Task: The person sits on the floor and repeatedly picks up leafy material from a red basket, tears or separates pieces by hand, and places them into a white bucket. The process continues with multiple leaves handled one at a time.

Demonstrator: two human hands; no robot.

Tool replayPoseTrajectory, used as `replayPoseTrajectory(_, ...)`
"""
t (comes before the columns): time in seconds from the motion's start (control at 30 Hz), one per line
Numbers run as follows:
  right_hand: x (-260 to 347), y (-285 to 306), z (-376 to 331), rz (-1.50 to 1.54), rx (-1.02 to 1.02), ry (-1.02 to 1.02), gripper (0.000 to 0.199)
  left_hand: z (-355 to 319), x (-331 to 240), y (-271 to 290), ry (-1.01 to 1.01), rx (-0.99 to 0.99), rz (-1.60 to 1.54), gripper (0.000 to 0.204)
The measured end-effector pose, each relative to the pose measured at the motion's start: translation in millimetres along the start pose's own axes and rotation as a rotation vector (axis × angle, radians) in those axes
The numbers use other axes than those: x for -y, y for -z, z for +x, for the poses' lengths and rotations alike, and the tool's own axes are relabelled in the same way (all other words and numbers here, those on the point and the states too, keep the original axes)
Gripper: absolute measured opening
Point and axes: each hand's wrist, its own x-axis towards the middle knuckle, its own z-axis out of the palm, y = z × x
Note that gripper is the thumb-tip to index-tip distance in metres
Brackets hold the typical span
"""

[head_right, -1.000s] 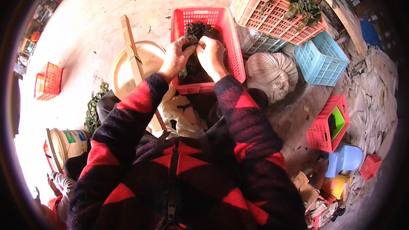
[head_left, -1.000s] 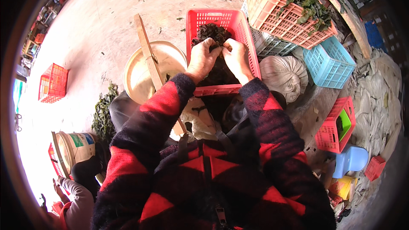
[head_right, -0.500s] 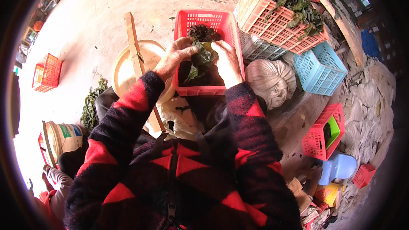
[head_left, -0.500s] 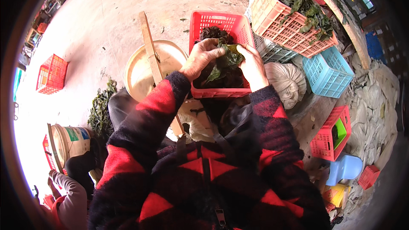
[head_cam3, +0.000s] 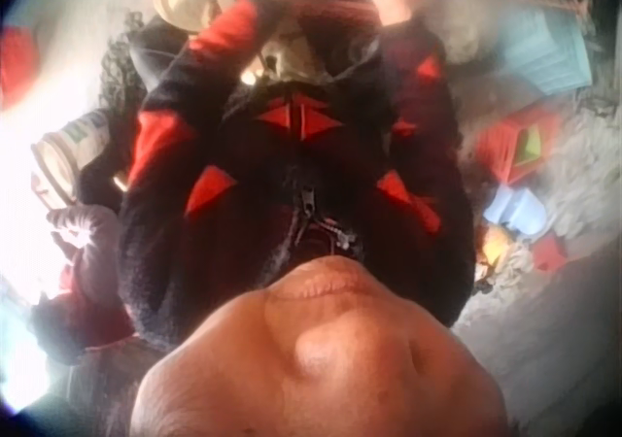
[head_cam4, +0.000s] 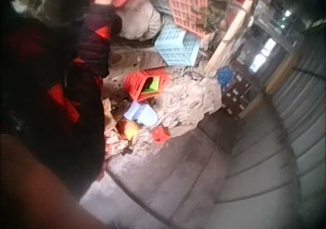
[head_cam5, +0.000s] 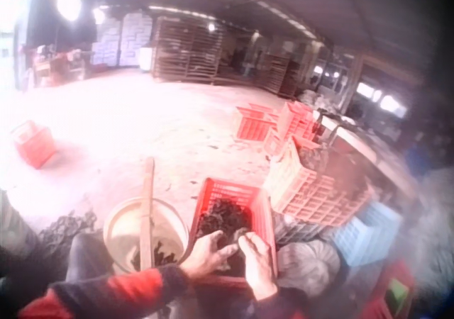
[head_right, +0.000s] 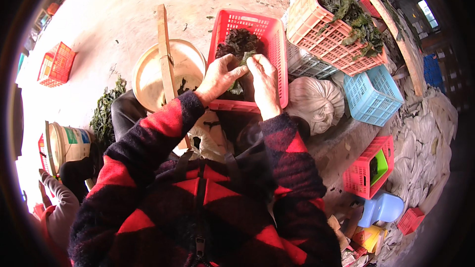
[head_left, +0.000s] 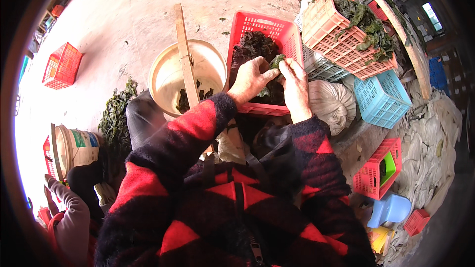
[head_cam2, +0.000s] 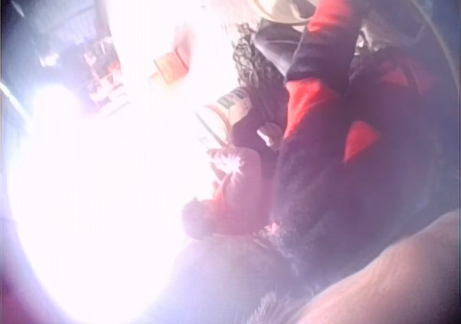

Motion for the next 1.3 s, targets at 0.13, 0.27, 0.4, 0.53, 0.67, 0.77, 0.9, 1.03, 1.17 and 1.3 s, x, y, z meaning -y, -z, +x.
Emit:
replayPoseTrajectory(0.13, -2.8, 10.5, 1.0, 0.216, -0.131, -0.065, 0.017, 10.1, 16.4, 14.5, 0.074, 0.151, -0.255, 0.015)
replayPoseTrajectory(0.27, -0.5, 38.8, 6.2, 0.244, -0.163, -0.013, 0.017, 15.1, 23.2, 41.1, 0.171, 0.126, -0.585, 0.005)
replayPoseTrajectory(0.4, -6.1, 52.9, 12.9, -0.736, -0.136, 0.277, 0.020, 19.3, 17.2, 52.2, 0.259, 0.151, -0.915, 0.015)
replayPoseTrajectory(0.53, -14.3, 49.4, 21.0, -1.108, -0.164, 0.431, 0.051, 25.9, 10.7, 42.3, 0.355, 0.075, -0.782, 0.019)
replayPoseTrajectory(0.67, -10.1, 44.8, 34.8, -1.017, 0.054, 0.815, 0.040, 31.0, 8.7, 35.5, 0.423, -0.003, -0.858, 0.020)
replayPoseTrajectory(0.77, -5.2, 39.3, 40.5, -0.278, 0.341, 0.005, 0.023, 32.3, 11.2, 39.3, 0.394, -0.008, -0.923, 0.021)
replayPoseTrajectory(0.9, 3.2, 36.8, 42.1, -0.388, 0.500, -0.197, 0.023, 35.4, 17.8, 46.2, 0.286, -0.033, -0.722, 0.020)
replayPoseTrajectory(1.03, 16.0, 45.0, 44.7, -0.453, 0.534, -0.120, 0.020, 37.2, 20.1, 49.6, 0.102, -0.023, -0.478, 0.009)
replayPoseTrajectory(1.17, 22.8, 54.5, 53.8, -0.511, 0.518, -0.147, 0.035, 36.5, 11.6, 64.4, 0.175, 0.170, -0.665, 0.017)
replayPoseTrajectory(1.3, 16.1, 55.1, 55.1, -0.436, 0.419, -0.024, 0.036, 33.4, -0.5, 81.0, 0.158, 0.423, -0.521, 0.036)
